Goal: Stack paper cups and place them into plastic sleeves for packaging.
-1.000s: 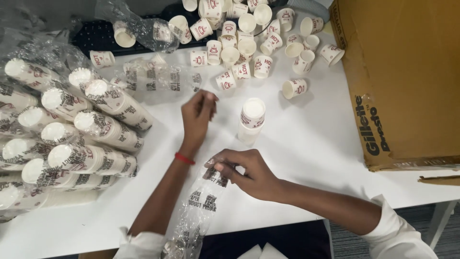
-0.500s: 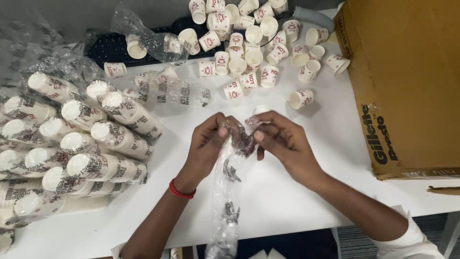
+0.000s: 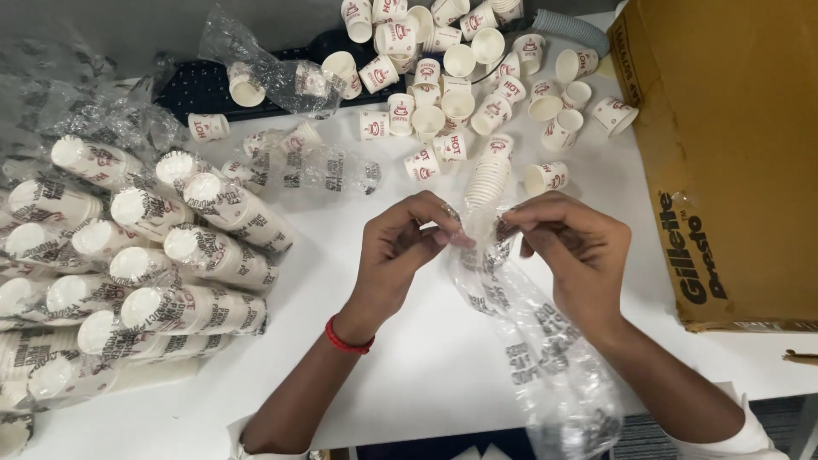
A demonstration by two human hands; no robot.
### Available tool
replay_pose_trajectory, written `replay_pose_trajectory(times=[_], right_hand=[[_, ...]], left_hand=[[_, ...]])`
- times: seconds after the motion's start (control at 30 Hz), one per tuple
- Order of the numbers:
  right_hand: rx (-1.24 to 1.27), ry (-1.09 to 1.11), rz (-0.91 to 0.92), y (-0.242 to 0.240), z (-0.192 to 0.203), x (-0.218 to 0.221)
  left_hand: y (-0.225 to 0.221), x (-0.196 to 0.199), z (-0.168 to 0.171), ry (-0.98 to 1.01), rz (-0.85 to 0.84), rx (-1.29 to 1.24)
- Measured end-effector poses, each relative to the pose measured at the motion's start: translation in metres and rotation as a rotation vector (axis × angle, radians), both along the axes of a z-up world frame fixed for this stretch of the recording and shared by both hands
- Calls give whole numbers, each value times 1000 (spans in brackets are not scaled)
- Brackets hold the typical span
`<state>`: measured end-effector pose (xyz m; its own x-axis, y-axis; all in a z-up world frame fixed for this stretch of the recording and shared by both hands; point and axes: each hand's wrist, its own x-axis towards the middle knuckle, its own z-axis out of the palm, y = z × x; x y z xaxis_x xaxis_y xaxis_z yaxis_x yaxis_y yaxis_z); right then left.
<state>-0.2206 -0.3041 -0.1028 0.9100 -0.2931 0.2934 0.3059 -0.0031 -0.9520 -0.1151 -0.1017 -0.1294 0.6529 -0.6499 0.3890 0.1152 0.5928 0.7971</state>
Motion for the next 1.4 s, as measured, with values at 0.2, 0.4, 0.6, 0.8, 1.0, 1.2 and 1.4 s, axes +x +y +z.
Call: replay_pose_trajectory(times=[0.2, 0.4, 0.6, 0.8, 1.0, 1.2, 1.4], right_hand=[[-182, -175, -60, -14, -11, 11], [-688, 149, -348, -42, -63, 57], [-1199, -87, -343, -45, -75, 75], [-991, 165, -244, -63, -83, 107], [-663, 192, -72, -67, -118, 127], [-435, -12, -54, -34, -77, 88], [-917, -466, -259, -20, -76, 48]], left_hand=[[-19, 20, -1, -132, 153, 316], [-32, 27, -18, 207, 246, 204], [-29, 15, -88, 375, 431, 299], [-24, -14, -66, -428, 572, 690], [-28, -14, -78, -539, 402, 864], [-22, -24, -74, -583, 310, 791], [-7, -26, -74, -515, 261, 824]])
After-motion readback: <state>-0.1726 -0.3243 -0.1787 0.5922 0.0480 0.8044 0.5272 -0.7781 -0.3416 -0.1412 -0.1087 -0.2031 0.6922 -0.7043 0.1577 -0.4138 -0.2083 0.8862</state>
